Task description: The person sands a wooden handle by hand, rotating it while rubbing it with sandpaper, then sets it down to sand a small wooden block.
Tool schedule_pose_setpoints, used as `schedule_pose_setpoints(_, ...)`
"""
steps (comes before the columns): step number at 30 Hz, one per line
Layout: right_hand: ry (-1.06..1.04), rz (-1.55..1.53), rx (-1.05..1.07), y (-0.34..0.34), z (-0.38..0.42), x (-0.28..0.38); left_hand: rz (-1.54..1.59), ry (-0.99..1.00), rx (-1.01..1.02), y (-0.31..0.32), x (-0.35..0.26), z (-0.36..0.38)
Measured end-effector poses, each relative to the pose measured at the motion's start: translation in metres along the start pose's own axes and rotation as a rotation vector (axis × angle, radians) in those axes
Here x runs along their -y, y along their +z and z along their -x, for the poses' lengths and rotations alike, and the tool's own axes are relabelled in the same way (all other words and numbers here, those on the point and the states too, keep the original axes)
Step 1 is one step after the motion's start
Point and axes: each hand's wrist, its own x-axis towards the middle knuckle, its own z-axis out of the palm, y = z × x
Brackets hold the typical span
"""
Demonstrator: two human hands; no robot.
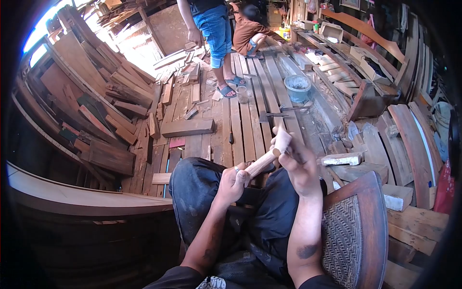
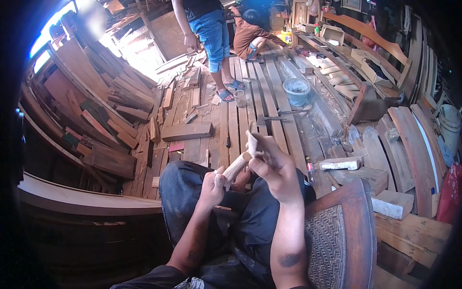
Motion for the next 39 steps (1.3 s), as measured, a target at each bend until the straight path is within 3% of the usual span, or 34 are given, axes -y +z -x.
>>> schedule_pose_setpoints(2, 0.059, 0.141, 0.005, -0.001, 0.002, 0.000, 0.021, -0.015, 0.004, -0.001, 0.000, 0.000)
schedule_pose_setpoints(3, 0.063, -0.021, -0.031, 0.004, 0.002, 0.006, 0.031, -0.024, 0.005, -0.002, -0.001, 0.000)
schedule_pose_setpoints(7, -0.147, -0.167, 0.017, 0.007, -0.003, 0.008, 0.020, -0.022, -0.009, 0.000, -0.003, 0.001)
schedule_pose_setpoints(10, 0.056, 0.156, 0.003, 0.004, -0.002, 0.004, 0.028, -0.019, -0.008, -0.001, -0.001, -0.001)
schedule_pose_setpoints(11, 0.126, 0.110, -0.086, 0.006, 0.002, 0.005, 0.031, -0.015, -0.002, -0.002, -0.003, -0.001)
schedule_pose_setpoints(14, -0.140, -0.225, 0.000, 0.003, -0.003, 0.013, 0.036, -0.007, 0.003, 0.000, -0.003, 0.001)
schedule_pose_setpoints(15, -0.113, -0.279, 0.021, 0.004, -0.001, 0.019, 0.036, 0.002, 0.001, 0.000, -0.002, 0.000)
schedule_pose_setpoints(18, 0.091, -0.006, 0.010, 0.001, 0.005, 0.007, 0.039, -0.007, -0.011, 0.000, 0.007, 0.001)
schedule_pose_setpoints(19, 0.107, 0.238, 0.026, -0.002, 0.003, 0.006, 0.036, 0.001, -0.020, 0.000, 0.006, 0.001)
schedule_pose_setpoints(22, -0.149, -0.159, 0.005, 0.003, 0.001, 0.002, 0.028, 0.003, -0.028, 0.001, 0.002, 0.001)
schedule_pose_setpoints(27, 0.041, 0.041, 0.019, 0.005, 0.004, 0.007, 0.055, -0.046, -0.025, -0.001, 0.005, 0.001)
schedule_pose_setpoints(34, -0.112, -0.126, 0.070, 0.005, -0.001, 0.009, 0.059, -0.021, -0.031, 0.000, 0.002, 0.001)
schedule_pose_setpoints(36, 0.115, 0.010, 0.013, 0.005, 0.004, 0.005, 0.059, -0.022, -0.047, 0.000, 0.005, 0.001)
schedule_pose_setpoints(39, 0.012, -0.022, 0.030, 0.003, 0.000, 0.003, 0.044, 0.000, -0.049, 0.000, 0.007, 0.002)
